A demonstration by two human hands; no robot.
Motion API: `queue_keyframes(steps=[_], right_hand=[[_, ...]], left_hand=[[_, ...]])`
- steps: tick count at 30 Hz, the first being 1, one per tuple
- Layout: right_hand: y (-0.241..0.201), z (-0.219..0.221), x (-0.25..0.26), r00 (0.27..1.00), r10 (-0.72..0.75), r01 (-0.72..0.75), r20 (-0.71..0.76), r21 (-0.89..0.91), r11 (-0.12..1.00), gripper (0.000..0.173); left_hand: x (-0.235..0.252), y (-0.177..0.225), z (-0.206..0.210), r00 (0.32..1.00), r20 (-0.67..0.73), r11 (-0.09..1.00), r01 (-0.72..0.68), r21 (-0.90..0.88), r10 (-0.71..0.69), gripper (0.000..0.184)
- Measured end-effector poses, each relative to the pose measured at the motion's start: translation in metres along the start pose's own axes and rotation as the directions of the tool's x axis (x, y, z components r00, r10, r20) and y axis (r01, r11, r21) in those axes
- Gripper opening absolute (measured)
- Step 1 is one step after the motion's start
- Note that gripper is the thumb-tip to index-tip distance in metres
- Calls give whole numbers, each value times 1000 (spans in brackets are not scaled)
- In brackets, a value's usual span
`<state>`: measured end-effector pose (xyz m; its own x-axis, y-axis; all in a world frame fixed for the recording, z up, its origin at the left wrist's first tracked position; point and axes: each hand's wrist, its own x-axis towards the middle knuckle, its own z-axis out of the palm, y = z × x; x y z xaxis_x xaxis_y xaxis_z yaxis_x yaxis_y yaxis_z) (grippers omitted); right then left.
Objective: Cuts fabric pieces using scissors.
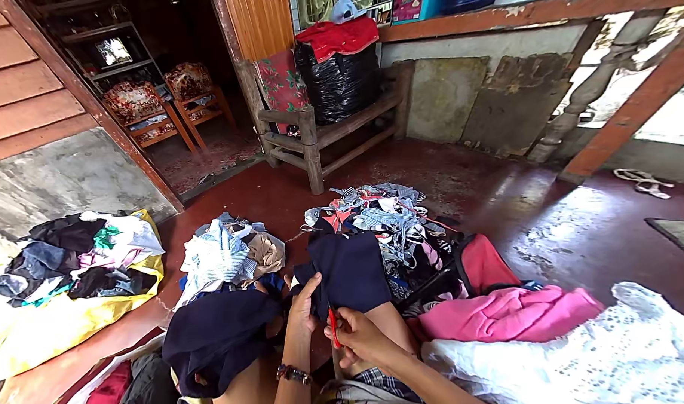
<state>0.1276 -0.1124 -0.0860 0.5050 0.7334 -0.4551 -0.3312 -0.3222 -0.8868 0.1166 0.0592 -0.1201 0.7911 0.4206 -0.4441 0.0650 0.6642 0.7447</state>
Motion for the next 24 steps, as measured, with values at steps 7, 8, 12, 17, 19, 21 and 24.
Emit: queue_keyframes(steps=[7,8,12,17,19,21,24], right_hand=[[-3,0,-2,1000,19,-19,16,13,1000,33],[-4,-1,-2,999,22,-23,28,39,999,33],[-10,-9,-1,993,23,-40,114,150,988,35],[-20,-13,3,986,28,-55,166,162,985,39],[-22,-12,5,987,36,-57,159,128,990,43],[-21,-12,6,988,37,-54,152,109,993,46],[-18,-13,7,989,18,-36,148,120,992,42]], left_hand=[[3,-2,1,980,-170,993,-109,-50,99,44],[2,-1,0,981,-158,992,-123,-40,116,46],[-4,-1,-3,983,-126,990,-138,-43,131,44],[-7,-2,-1,975,-116,974,-201,-101,189,39],[-8,-3,-1,974,-120,972,-208,-111,195,38],[-8,-3,0,975,-114,969,-207,-134,192,38],[-9,-2,2,970,-132,969,-218,-119,203,39]])
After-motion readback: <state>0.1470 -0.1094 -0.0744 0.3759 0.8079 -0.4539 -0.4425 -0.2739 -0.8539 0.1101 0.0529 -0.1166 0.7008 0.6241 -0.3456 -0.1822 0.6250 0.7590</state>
